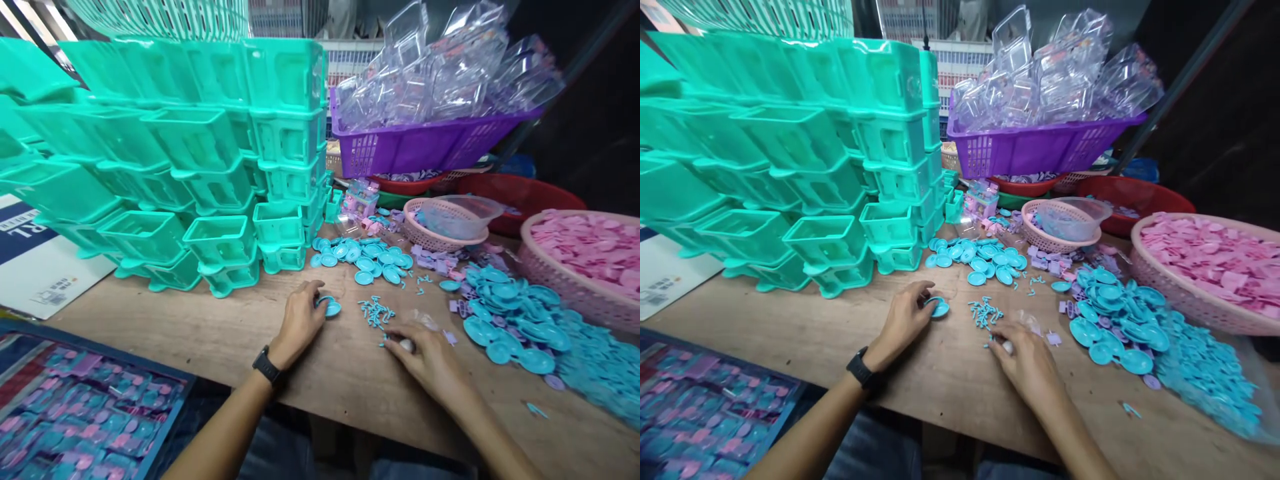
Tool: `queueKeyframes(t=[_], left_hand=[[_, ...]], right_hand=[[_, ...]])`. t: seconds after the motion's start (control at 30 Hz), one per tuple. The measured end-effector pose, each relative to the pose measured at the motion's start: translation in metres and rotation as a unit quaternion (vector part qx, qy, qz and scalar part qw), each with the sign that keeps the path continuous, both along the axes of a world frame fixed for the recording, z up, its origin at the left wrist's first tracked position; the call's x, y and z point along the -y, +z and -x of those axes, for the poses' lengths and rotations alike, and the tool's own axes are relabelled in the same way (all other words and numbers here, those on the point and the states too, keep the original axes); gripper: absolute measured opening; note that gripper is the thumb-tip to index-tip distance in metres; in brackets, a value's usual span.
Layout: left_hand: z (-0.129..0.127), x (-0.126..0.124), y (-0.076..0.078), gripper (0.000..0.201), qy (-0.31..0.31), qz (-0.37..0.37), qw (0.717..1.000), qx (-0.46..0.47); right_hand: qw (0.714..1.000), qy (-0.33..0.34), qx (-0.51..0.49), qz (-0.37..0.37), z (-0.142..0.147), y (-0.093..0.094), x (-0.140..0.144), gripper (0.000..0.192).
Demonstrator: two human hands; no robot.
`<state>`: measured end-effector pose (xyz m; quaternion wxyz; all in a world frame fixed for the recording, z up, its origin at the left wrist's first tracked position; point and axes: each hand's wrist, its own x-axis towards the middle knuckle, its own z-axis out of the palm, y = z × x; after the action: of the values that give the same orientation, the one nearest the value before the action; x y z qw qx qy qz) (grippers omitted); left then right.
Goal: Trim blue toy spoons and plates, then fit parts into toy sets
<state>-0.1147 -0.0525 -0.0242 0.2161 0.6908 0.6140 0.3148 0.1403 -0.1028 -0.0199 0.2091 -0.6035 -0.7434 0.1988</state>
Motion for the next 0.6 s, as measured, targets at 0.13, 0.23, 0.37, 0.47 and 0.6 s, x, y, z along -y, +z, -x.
queueKeyframes(t=[0.13, 0.23, 0.37, 0.47, 0.6], left_hand=[[0.003, 0.017, -0.008, 0.036, 0.041, -0.05, 0.996, 0.057], [0.002, 0.027, -0.007, 0.026, 0.063, -0.043, 0.996, 0.036], [-0.003, 0.029, -0.001, 0.022, 0.075, 0.013, 0.997, -0.01], [-0.007, 0.026, 0.002, 0.016, 0.09, 0.039, 0.995, -0.027], [-0.008, 0.026, 0.005, 0.006, 0.101, 0.044, 0.994, -0.004]], right_hand=[[0.999, -0.007, 0.03, -0.041, 0.01, -0.012, 0.007, 0.025], [0.998, -0.004, 0.02, -0.065, 0.011, -0.012, 0.011, 0.025], [0.997, -0.024, -0.047, -0.054, 0.014, -0.006, 0.017, 0.027], [0.991, -0.086, -0.096, -0.03, 0.016, -0.002, 0.021, 0.027], [0.965, -0.169, -0.2, 0.021, 0.019, -0.001, 0.026, 0.035]])
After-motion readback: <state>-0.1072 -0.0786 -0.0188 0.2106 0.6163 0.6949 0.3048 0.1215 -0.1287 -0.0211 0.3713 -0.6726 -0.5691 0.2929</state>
